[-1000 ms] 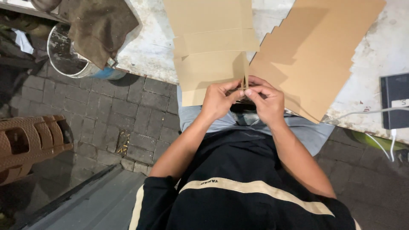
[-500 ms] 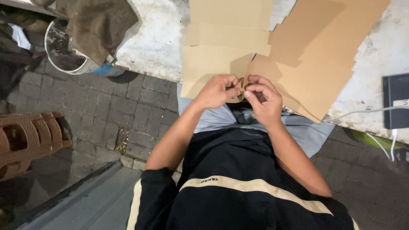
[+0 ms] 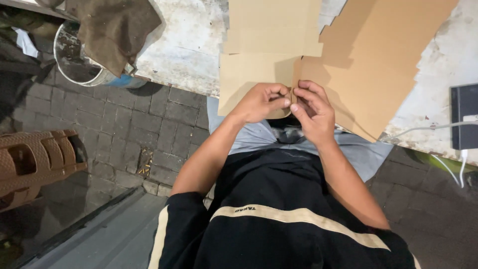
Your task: The person folds a flat cardboard sheet into a small box shape by hand, tucking flaps and creasing edges to form the sides and bottom. They repeat the process with a second sheet, completing two small boxes and placing them on the table.
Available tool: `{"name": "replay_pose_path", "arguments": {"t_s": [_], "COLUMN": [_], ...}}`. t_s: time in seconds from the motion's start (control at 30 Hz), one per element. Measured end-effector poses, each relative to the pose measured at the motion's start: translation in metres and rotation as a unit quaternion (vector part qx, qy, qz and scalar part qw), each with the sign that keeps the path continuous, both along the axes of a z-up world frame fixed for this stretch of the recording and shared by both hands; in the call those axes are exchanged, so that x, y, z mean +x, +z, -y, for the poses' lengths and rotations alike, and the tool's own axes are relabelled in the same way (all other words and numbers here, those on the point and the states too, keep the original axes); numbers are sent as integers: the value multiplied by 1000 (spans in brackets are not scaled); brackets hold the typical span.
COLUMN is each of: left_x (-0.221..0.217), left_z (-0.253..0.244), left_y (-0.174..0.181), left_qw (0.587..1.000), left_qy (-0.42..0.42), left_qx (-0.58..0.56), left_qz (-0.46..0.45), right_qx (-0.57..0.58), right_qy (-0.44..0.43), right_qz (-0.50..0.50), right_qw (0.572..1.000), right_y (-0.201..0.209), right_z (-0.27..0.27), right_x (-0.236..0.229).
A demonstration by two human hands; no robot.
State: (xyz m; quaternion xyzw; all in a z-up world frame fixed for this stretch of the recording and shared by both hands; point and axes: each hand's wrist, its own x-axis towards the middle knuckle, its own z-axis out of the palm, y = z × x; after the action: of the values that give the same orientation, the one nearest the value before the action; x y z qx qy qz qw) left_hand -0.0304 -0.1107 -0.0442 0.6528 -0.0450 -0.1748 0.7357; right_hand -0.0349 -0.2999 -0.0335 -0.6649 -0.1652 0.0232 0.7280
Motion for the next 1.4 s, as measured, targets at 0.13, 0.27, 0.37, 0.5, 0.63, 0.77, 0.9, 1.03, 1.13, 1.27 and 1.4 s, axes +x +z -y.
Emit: {"name": "replay_pose_path", "arguments": {"t_s": [0.13,0.27,0.37,0.5,0.63,0.77,0.9,1.03,1.13,1.27,1.4], "left_x": [5,9,12,13,11,10,-18,-52,-61,-55,-57], "left_z": [-3,-6,0,12,25,13,-21,-34,-28,-18,-4], "left_y": [-1,-12,0,15,30,31,83,84,72,43,41], "left_qw": [1000,999,999,1000,995,899,813,811,912,962,947], "left_qy": [-5,-47,-38,17,80,100,192,299,274,253,301], "left_qx": [18,10,0,-16,41,361,511,488,302,49,16], "left_qz": [1,8,4,5,44,228,203,117,-38,-91,-111], "right_qx": [-8,-17,-17,17,87,-57,-147,-97,-57,-121,-302], "right_qy": [17,29,24,34,54,-1,-42,-46,-34,-45,-15], "right_qz": [6,26,16,-30,-105,-92,-48,-55,-40,44,213], "right_qw": [1000,999,999,999,989,994,987,993,997,991,929], "right_y": [5,-12,-10,-3,0,-14,-13,-11,-14,22,58], "right_z": [2,3,3,7,11,26,53,64,61,40,15], "right_x": [3,5,4,7,16,39,65,76,79,58,8]}}
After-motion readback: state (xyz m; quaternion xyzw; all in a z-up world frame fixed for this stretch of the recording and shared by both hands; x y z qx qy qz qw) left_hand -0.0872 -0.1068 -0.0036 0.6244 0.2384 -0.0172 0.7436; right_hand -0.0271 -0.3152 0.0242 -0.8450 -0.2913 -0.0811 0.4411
